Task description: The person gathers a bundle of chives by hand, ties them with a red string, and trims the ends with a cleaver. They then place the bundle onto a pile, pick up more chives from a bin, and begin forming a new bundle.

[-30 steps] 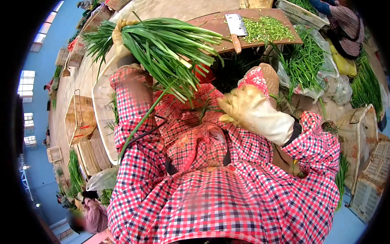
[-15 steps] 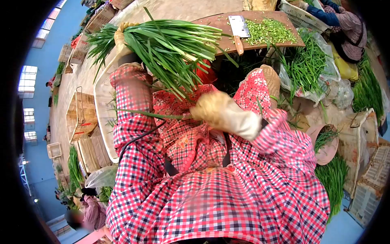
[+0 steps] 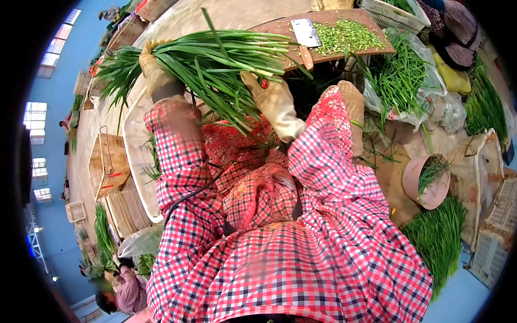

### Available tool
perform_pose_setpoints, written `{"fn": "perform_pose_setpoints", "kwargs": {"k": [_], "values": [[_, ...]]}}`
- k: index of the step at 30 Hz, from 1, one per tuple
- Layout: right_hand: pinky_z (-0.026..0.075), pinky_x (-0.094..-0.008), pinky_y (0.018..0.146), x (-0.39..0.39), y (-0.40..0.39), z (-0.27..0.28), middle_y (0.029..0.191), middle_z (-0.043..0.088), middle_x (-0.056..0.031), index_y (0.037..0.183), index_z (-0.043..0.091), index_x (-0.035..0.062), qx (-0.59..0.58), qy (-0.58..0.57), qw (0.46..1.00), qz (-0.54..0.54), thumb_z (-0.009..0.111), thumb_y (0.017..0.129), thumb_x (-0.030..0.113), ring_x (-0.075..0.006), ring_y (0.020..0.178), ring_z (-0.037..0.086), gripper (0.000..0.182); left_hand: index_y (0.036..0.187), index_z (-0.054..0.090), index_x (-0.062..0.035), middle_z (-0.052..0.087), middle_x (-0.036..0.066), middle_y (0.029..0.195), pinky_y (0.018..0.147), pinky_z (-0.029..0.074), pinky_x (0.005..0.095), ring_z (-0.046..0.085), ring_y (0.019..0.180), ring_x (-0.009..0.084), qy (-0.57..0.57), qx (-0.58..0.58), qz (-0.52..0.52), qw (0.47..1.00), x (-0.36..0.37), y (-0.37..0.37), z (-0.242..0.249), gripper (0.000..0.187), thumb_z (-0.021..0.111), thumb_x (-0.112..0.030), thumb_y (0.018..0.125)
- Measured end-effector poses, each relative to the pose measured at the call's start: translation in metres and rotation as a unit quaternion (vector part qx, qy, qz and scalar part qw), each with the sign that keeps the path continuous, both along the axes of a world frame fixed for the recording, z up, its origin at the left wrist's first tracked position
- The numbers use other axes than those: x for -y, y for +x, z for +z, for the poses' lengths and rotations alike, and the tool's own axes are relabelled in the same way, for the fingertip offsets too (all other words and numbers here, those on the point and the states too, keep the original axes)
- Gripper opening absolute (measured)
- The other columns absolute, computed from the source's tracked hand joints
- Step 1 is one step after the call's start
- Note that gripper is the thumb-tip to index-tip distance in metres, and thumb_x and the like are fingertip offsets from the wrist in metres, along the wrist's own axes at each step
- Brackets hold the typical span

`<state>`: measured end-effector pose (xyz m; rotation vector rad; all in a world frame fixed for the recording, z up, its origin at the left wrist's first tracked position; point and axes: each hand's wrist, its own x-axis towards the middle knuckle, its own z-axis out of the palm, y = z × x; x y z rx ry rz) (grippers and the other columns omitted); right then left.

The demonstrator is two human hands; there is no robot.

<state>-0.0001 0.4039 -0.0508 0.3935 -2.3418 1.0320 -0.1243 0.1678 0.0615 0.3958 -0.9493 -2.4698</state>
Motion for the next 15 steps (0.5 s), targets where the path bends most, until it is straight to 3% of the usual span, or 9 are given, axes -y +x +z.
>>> {"fn": "perform_pose_setpoints", "kwargs": {"k": [3,6,8,10,11,13,15], "values": [[0.052,-0.0382,0.058,0.011,-0.017,-0.014,0.076,0.068,-0.0160,0.100,0.067,0.0019,-0.003,-0.107,0.989,-0.105,0.060,0.092,0.027,-0.0355,0.062,0.064,0.028,0.073,0.052,-0.0072,0.055,0.008,0.068,0.069,0.052,0.0428,0.056,0.066,0.0269,-0.008,-0.011,0.021,1.000,-0.013,0.001,0.002,0.024,0.055,-0.023,0.091],[0.050,-0.0371,0.061,0.001,-0.003,-0.002,0.072,0.063,-0.0103,0.101,0.068,0.0077,0.223,0.090,0.963,-0.124,0.057,0.093,0.028,-0.0275,0.067,0.063,0.024,0.073,0.052,-0.0070,0.055,0.007,0.068,0.069,0.052,0.0427,0.055,0.066,0.0271,-0.012,-0.008,-0.004,1.000,-0.015,0.006,0.007,0.024,0.055,-0.023,0.091],[0.047,-0.0375,0.058,-0.010,-0.003,-0.027,0.067,0.060,-0.0063,0.092,0.068,0.0100,-0.087,0.035,0.993,-0.070,0.055,0.091,0.024,-0.0240,0.062,0.060,0.019,0.074,0.051,-0.0068,0.054,0.008,0.067,0.069,0.051,0.0426,0.054,0.065,0.0269,-0.004,0.007,-0.009,1.000,-0.021,0.011,0.014,0.023,0.055,-0.022,0.091],[0.048,-0.0387,0.055,-0.029,0.007,-0.022,0.063,0.058,-0.0082,0.086,0.066,0.0071,-0.046,0.058,0.997,-0.033,0.055,0.091,0.022,-0.0254,0.057,0.058,0.019,0.079,0.051,-0.0063,0.055,0.008,0.071,0.067,0.051,0.0409,0.055,0.065,0.0252,0.006,-0.014,-0.035,0.999,-0.009,-0.002,-0.003,0.024,0.055,-0.025,0.092],[0.048,-0.0386,0.051,-0.035,0.006,-0.025,0.062,0.057,-0.0085,0.083,0.065,0.0051,0.012,0.129,0.990,-0.047,0.055,0.091,0.020,-0.0268,0.053,0.056,0.020,0.081,0.050,-0.0060,0.055,0.009,0.073,0.066,0.051,0.0400,0.055,0.066,0.0243,0.011,-0.024,-0.047,0.999,-0.009,-0.004,-0.005,0.025,0.056,-0.027,0.093],[0.046,-0.0362,0.045,-0.048,0.011,-0.028,0.058,0.054,-0.0059,0.083,0.063,0.0047,-0.091,0.086,0.991,-0.049,0.056,0.091,0.020,-0.0250,0.047,0.053,0.018,0.080,0.050,-0.0065,0.054,0.007,0.072,0.066,0.051,0.0401,0.054,0.065,0.0230,0.015,-0.012,-0.052,0.998,-0.010,-0.008,-0.010,0.024,0.054,-0.026,0.093],[0.050,-0.0273,0.057,-0.072,0.026,-0.029,0.094,0.060,-0.0099,0.116,0.055,-0.0021,-0.323,0.251,0.894,-0.181,0.052,0.094,0.018,-0.0155,0.072,0.058,0.029,0.081,0.050,-0.0067,0.054,0.006,0.072,0.066,0.051,0.0398,0.054,0.065,0.0224,0.056,0.011,-0.067,0.996,-0.006,-0.014,-0.012,0.023,0.054,-0.026,0.093]]}}
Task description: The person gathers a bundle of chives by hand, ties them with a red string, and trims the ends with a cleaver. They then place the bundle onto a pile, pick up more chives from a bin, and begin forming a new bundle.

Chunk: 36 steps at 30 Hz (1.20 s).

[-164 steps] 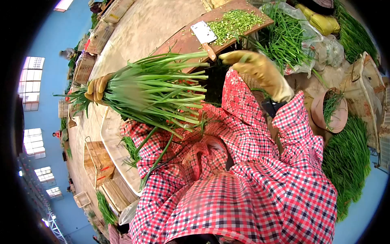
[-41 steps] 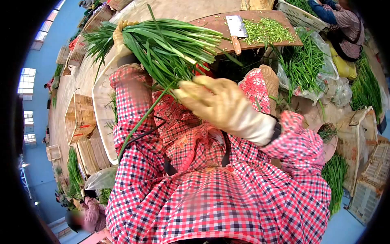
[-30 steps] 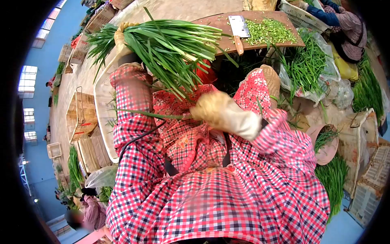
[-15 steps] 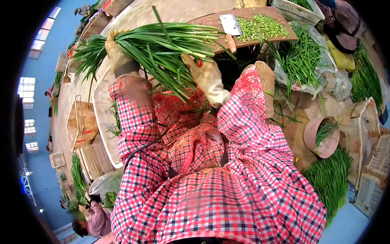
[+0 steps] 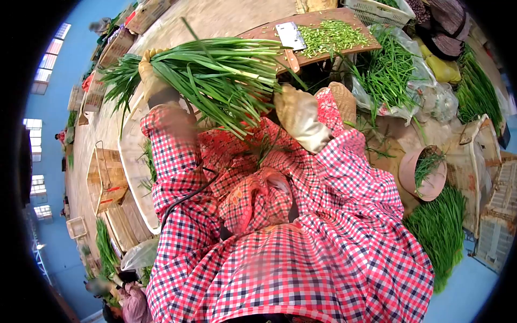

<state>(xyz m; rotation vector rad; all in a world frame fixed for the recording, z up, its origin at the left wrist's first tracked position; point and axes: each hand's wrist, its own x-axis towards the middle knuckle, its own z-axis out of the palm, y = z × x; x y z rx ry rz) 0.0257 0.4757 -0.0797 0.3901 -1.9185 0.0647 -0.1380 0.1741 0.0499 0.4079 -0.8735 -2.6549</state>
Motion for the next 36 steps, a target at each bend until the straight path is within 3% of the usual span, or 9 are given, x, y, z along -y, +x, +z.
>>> {"fn": "perform_pose_setpoints", "kwargs": {"k": [7,8,10,16,18,23,27,30,36], "values": [[0.055,-0.0357,0.061,-0.070,0.053,0.083,0.089,0.065,-0.0122,0.116,0.055,0.0041,0.740,0.049,0.661,-0.113,0.053,0.094,0.044,-0.0249,0.068,0.066,0.046,0.073,0.052,-0.0081,0.055,0.005,0.068,0.065,0.051,0.0407,0.054,0.063,0.0238,0.000,-0.037,-0.019,0.999,0.025,-0.005,-0.002,0.024,0.057,-0.024,0.090],[0.054,-0.0343,0.069,-0.061,0.047,0.109,0.102,0.064,-0.0128,0.117,0.053,0.0035,0.735,0.048,0.652,-0.182,0.059,0.088,0.052,-0.0248,0.075,0.066,0.057,0.073,0.052,-0.0080,0.055,0.005,0.068,0.065,0.051,0.0403,0.054,0.062,0.0240,-0.001,-0.055,-0.030,0.998,0.025,-0.002,0.001,0.024,0.058,-0.024,0.090],[0.054,-0.0343,0.073,-0.069,0.038,0.095,0.104,0.065,-0.0130,0.113,0.055,0.0033,0.324,-0.086,0.942,0.022,0.065,0.085,0.052,-0.0244,0.086,0.066,0.057,0.073,0.052,-0.0085,0.056,0.006,0.066,0.065,0.052,0.0398,0.054,0.060,0.0247,-0.033,-0.030,-0.004,0.999,0.020,0.004,0.007,0.024,0.059,-0.025,0.090],[0.053,-0.0329,0.058,-0.004,-0.011,0.106,0.084,0.069,-0.0126,0.112,0.065,0.0108,0.499,-0.374,0.756,0.196,0.061,0.092,0.038,-0.0269,0.066,0.065,0.034,0.070,0.052,-0.0097,0.056,0.005,0.062,0.066,0.050,0.0406,0.055,0.062,0.0255,-0.033,-0.037,-0.058,0.997,0.006,0.015,0.012,0.028,0.057,-0.027,0.091],[0.050,-0.0341,0.051,-0.004,-0.007,0.087,0.072,0.068,-0.0094,0.099,0.070,0.0123,0.298,-0.282,0.885,0.221,0.059,0.095,0.026,-0.0247,0.058,0.062,0.019,0.070,0.053,-0.0091,0.057,0.005,0.063,0.066,0.050,0.0410,0.056,0.062,0.0258,-0.045,-0.032,-0.048,0.997,0.007,0.018,0.014,0.027,0.058,-0.027,0.091],[0.055,-0.0313,0.062,-0.076,0.020,0.064,0.079,0.070,-0.0069,0.104,0.068,0.0058,0.416,-0.350,0.819,0.185,0.064,0.092,0.028,-0.0173,0.063,0.063,0.025,0.078,0.056,-0.0080,0.060,0.007,0.068,0.072,0.050,0.0422,0.059,0.071,0.0284,-0.017,-0.067,-0.082,0.994,0.037,0.013,0.001,0.021,0.058,-0.025,0.091],[0.041,-0.0343,0.106,-0.055,-0.011,0.105,0.136,0.055,-0.0077,0.133,0.053,0.0113,0.392,-0.270,0.831,0.289,0.072,0.085,0.023,-0.0198,0.127,0.050,0.052,0.075,0.058,-0.0069,0.061,0.007,0.067,0.071,0.050,0.0429,0.058,0.067,0.0286,-0.004,-0.040,-0.103,0.994,0.035,0.017,0.003,0.024,0.060,-0.026,0.089],[0.045,-0.0336,0.101,-0.030,-0.034,0.116,0.132,0.057,-0.0120,0.132,0.056,0.0127,0.350,-0.302,0.738,0.493,0.073,0.083,0.019,-0.0263,0.121,0.054,0.052,0.078,0.059,-0.0061,0.062,0.008,0.070,0.072,0.051,0.0411,0.059,0.069,0.0279,0.004,-0.046,-0.133,0.990,0.038,0.013,-0.008,0.020,0.062,-0.022,0.089],[0.053,-0.0356,0.076,-0.018,-0.052,0.103,0.099,0.068,-0.0064,0.107,0.071,0.0157,0.280,-0.143,0.841,0.440,0.072,0.079,0.016,-0.0259,0.087,0.064,0.028,0.086,0.058,-0.0035,0.059,0.005,0.070,0.072,0.050,0.0374,0.058,0.069,0.0205,-0.001,-0.053,-0.134,0.990,0.011,0.029,-0.003,0.019,0.066,-0.020,0.088]]}}
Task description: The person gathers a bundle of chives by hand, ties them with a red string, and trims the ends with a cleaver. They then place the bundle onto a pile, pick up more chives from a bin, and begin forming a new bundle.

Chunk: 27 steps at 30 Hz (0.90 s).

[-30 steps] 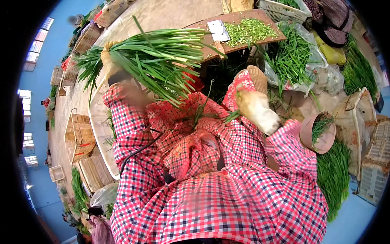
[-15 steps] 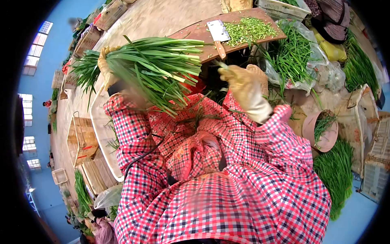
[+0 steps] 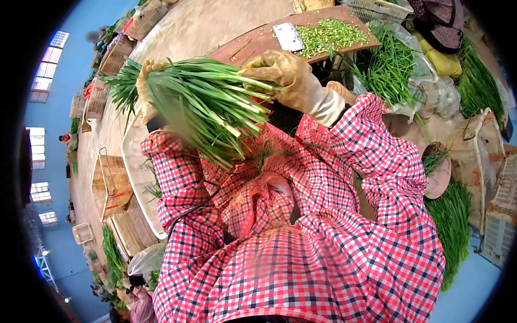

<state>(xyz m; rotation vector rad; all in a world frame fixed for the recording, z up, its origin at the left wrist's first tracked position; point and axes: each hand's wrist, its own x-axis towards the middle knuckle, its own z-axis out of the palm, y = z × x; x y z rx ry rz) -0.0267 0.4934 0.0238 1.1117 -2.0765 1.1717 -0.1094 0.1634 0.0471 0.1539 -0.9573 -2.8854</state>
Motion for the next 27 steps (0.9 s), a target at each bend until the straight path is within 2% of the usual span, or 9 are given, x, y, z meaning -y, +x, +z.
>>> {"fn": "perform_pose_setpoints", "kwargs": {"k": [6,9,14,16,17,20,22,25,27], "values": [[0.052,-0.0362,0.070,-0.011,0.012,0.005,0.089,0.069,-0.0056,0.097,0.071,0.0136,-0.124,0.044,0.988,-0.086,0.072,0.073,0.013,-0.0256,0.077,0.064,0.024,0.090,0.058,-0.0024,0.058,0.004,0.070,0.073,0.051,0.0371,0.057,0.069,0.0203,0.027,0.011,-0.031,0.999,-0.001,-0.003,-0.006,0.020,0.066,-0.020,0.089],[0.051,-0.0366,0.067,-0.021,0.022,0.010,0.085,0.068,-0.0058,0.097,0.070,0.0122,-0.090,0.066,0.986,-0.121,0.072,0.072,0.011,-0.0252,0.074,0.064,0.025,0.091,0.058,-0.0019,0.058,0.004,0.072,0.075,0.051,0.0380,0.058,0.070,0.0208,0.043,0.012,-0.085,0.995,-0.006,0.003,-0.005,0.019,0.064,-0.020,0.090],[0.053,-0.0326,0.063,-0.045,0.042,0.002,0.076,0.067,-0.0069,0.089,0.068,0.0111,-0.077,0.013,0.980,-0.182,0.072,0.075,0.006,-0.0231,0.068,0.065,0.014,0.094,0.058,-0.0027,0.060,0.005,0.075,0.078,0.052,0.0385,0.059,0.073,0.0216,-0.003,-0.015,-0.010,1.000,-0.004,-0.003,-0.024,0.020,0.060,-0.023,0.093],[0.053,-0.0321,0.060,-0.068,0.049,-0.005,0.073,0.067,-0.0050,0.083,0.067,0.0076,-0.044,0.047,0.966,-0.252,0.074,0.080,0.015,-0.0210,0.065,0.065,0.011,0.095,0.058,-0.0029,0.061,0.005,0.077,0.079,0.052,0.0382,0.059,0.074,0.0214,-0.024,-0.012,-0.026,0.999,0.009,-0.003,-0.025,0.021,0.058,-0.023,0.094],[0.054,-0.0319,0.063,-0.071,0.052,-0.003,0.076,0.068,-0.0052,0.086,0.068,0.0077,-0.006,0.072,0.965,-0.251,0.075,0.080,0.018,-0.0209,0.068,0.066,0.014,0.092,0.059,-0.0032,0.062,0.005,0.075,0.077,0.052,0.0372,0.059,0.073,0.0211,0.030,-0.001,-0.058,0.998,0.019,-0.008,-0.027,0.019,0.058,-0.022,0.094],[0.053,-0.0341,0.082,-0.055,0.047,0.012,0.099,0.070,-0.0067,0.104,0.068,0.0117,-0.008,0.052,0.980,-0.191,0.076,0.079,0.029,-0.0223,0.091,0.067,0.031,0.090,0.060,-0.0039,0.062,0.005,0.072,0.076,0.052,0.0359,0.060,0.070,0.0210,-0.073,0.004,0.073,0.995,-0.029,0.029,0.007,0.018,0.058,-0.021,0.094],[0.036,-0.0386,0.106,-0.035,0.038,0.027,0.128,0.060,-0.0035,0.124,0.062,0.0172,0.016,0.100,0.986,-0.129,0.075,0.079,0.037,-0.0232,0.123,0.051,0.051,0.086,0.061,-0.0043,0.062,0.004,0.069,0.075,0.052,0.0350,0.059,0.068,0.0210,0.027,0.018,-0.035,0.999,-0.004,0.008,-0.011,0.018,0.059,-0.021,0.093],[0.039,-0.0377,0.104,-0.002,0.029,0.022,0.125,0.061,-0.0032,0.120,0.064,0.0166,0.046,0.024,0.995,-0.087,0.075,0.080,0.031,-0.0227,0.119,0.053,0.044,0.081,0.061,-0.0051,0.062,0.003,0.068,0.075,0.052,0.0349,0.059,0.068,0.0210,0.011,0.002,-0.053,0.999,-0.009,0.002,-0.013,0.020,0.061,-0.021,0.093],[0.042,-0.0367,0.099,0.008,0.024,0.017,0.120,0.063,-0.0034,0.115,0.066,0.0160,0.021,0.018,0.997,-0.078,0.073,0.081,0.024,-0.0220,0.113,0.055,0.036,0.081,0.061,-0.0060,0.060,0.001,0.068,0.076,0.050,0.0320,0.057,0.069,0.0171,0.113,0.004,-0.100,0.989,-0.014,0.003,-0.015,0.017,0.064,-0.020,0.091]]}}
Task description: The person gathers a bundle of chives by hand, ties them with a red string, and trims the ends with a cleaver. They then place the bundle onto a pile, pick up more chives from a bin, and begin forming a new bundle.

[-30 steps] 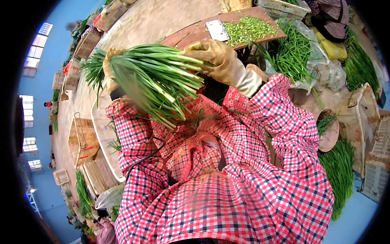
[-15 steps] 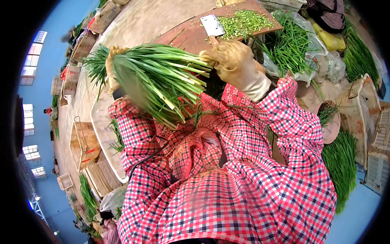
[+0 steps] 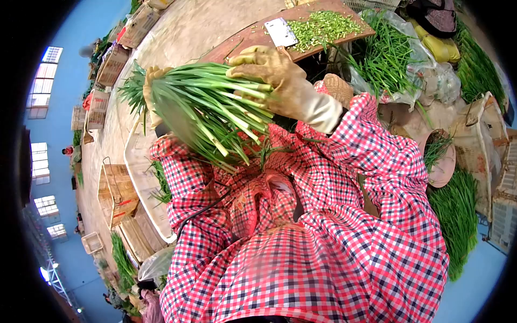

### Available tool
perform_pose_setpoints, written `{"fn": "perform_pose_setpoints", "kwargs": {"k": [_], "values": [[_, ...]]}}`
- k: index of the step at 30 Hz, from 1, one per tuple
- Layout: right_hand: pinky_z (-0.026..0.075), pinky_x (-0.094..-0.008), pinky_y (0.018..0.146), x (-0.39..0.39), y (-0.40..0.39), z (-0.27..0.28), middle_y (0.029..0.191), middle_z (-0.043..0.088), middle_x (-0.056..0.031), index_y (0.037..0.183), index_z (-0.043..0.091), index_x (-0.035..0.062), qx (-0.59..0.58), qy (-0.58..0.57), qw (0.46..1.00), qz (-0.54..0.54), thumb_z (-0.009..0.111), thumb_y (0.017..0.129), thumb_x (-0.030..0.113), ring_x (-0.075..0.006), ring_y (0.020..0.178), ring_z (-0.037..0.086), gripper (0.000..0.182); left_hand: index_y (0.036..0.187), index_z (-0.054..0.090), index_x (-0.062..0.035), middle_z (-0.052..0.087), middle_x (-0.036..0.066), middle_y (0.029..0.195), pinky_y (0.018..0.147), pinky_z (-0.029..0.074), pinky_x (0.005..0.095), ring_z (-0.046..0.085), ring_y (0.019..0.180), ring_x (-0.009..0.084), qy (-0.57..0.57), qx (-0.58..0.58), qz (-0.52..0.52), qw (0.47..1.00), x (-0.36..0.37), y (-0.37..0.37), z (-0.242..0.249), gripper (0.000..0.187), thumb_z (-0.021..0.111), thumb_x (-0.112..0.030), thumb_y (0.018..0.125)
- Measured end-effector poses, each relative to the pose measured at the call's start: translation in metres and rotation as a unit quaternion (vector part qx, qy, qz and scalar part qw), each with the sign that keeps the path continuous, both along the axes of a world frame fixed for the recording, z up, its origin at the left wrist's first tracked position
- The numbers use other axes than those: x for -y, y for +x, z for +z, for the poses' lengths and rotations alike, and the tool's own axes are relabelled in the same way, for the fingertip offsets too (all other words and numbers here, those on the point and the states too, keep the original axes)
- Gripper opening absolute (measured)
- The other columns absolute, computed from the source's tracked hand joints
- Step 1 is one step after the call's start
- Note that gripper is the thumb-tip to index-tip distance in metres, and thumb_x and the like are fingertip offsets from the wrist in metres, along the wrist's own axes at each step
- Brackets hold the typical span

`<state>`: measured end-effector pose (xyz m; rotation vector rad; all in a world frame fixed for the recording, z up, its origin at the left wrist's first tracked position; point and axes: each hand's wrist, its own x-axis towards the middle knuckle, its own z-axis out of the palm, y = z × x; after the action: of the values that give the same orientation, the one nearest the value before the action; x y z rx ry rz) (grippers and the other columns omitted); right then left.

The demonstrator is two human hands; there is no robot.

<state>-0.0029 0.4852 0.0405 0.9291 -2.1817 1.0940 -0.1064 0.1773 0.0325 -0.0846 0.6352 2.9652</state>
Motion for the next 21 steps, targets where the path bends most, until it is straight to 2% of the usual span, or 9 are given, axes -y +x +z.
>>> {"fn": "perform_pose_setpoints", "kwargs": {"k": [1,5,7,8,12,15,16,19,21], "values": [[0.044,-0.0357,0.096,0.000,-0.008,-0.012,0.115,0.065,-0.0024,0.113,0.066,0.0149,0.007,-0.054,0.998,0.038,0.074,0.079,0.021,-0.0219,0.109,0.058,0.035,0.081,0.061,-0.0064,0.060,0.000,0.068,0.075,0.049,0.0306,0.056,0.069,0.0157,0.040,-0.010,-0.005,0.999,-0.005,0.002,-0.002,0.017,0.065,-0.019,0.091],[0.047,-0.0380,0.088,-0.006,-0.004,-0.011,0.111,0.066,-0.0012,0.110,0.065,0.0144,-0.102,-0.007,0.995,0.019,0.074,0.078,0.019,-0.0240,0.106,0.060,0.034,0.082,0.062,-0.0084,0.058,-0.002,0.068,0.074,0.048,0.0277,0.055,0.072,0.0133,0.039,-0.026,-0.026,0.999,-0.020,0.020,0.005,0.015,0.067,-0.020,0.090],[0.047,-0.0398,0.084,-0.005,0.000,-0.005,0.116,0.065,-0.0025,0.117,0.061,0.0171,-0.124,0.010,0.992,0.020,0.071,0.078,0.016,-0.0260,0.109,0.059,0.041,0.083,0.062,-0.0097,0.058,-0.003,0.069,0.073,0.048,0.0270,0.055,0.073,0.0130,0.071,-0.010,-0.065,0.995,-0.020,0.020,0.006,0.014,0.067,-0.021,0.090],[0.047,-0.0410,0.085,-0.004,0.004,0.002,0.117,0.064,-0.0033,0.114,0.062,0.0162,-0.122,0.011,0.992,0.023,0.070,0.078,0.016,-0.0267,0.110,0.059,0.037,0.084,0.062,-0.0111,0.058,-0.004,0.070,0.071,0.048,0.0268,0.055,0.075,0.0128,0.039,-0.010,-0.030,0.999,-0.021,0.018,0.005,0.013,0.067,-0.022,0.090],[0.047,-0.0442,0.088,-0.006,0.004,0.014,0.116,0.064,-0.0036,0.106,0.065,0.0128,-0.120,-0.025,0.988,0.090,0.069,0.076,0.014,-0.0288,0.111,0.059,0.030,0.085,0.062,-0.0116,0.058,-0.004,0.070,0.070,0.048,0.0260,0.055,0.078,0.0133,0.069,0.007,-0.079,0.994,-0.018,0.016,0.000,0.014,0.067,-0.023,0.089],[0.048,-0.0457,0.089,0.000,0.005,0.016,0.116,0.064,-0.0031,0.103,0.066,0.0114,-0.155,-0.018,0.982,0.104,0.070,0.072,0.014,-0.0289,0.110,0.059,0.031,0.086,0.062,-0.0119,0.058,-0.004,0.071,0.069,0.047,0.0259,0.055,0.077,0.0133,0.046,0.000,-0.048,0.998,-0.021,0.015,-0.001,0.013,0.068,-0.024,0.089],[0.048,-0.0438,0.088,-0.003,0.010,0.021,0.115,0.064,-0.0025,0.103,0.065,0.0118,-0.181,0.036,0.979,0.087,0.070,0.068,0.014,-0.0280,0.108,0.060,0.035,0.086,0.062,-0.0118,0.058,-0.004,0.071,0.069,0.047,0.0258,0.055,0.077,0.0131,0.054,0.002,-0.051,0.997,-0.021,0.016,-0.002,0.013,0.068,-0.023,0.089],[0.049,-0.0414,0.087,-0.011,0.015,0.018,0.113,0.065,-0.0017,0.101,0.065,0.0129,-0.185,0.073,0.978,0.059,0.070,0.067,0.013,-0.0281,0.107,0.061,0.034,0.086,0.062,-0.0114,0.058,-0.004,0.072,0.068,0.047,0.0255,0.055,0.076,0.0126,0.069,-0.002,-0.047,0.997,-0.016,0.017,-0.005,0.013,0.068,-0.023,0.089],[0.049,-0.0387,0.087,-0.025,0.019,0.019,0.109,0.066,-0.0011,0.099,0.065,0.0123,-0.170,0.083,0.981,0.042,0.067,0.068,0.007,-0.0246,0.107,0.061,0.031,0.086,0.062,-0.0111,0.058,-0.004,0.073,0.068,0.047,0.0252,0.054,0.075,0.0119,0.067,-0.018,-0.023,0.997,-0.005,0.012,-0.012,0.013,0.068,-0.022,0.089]]}}
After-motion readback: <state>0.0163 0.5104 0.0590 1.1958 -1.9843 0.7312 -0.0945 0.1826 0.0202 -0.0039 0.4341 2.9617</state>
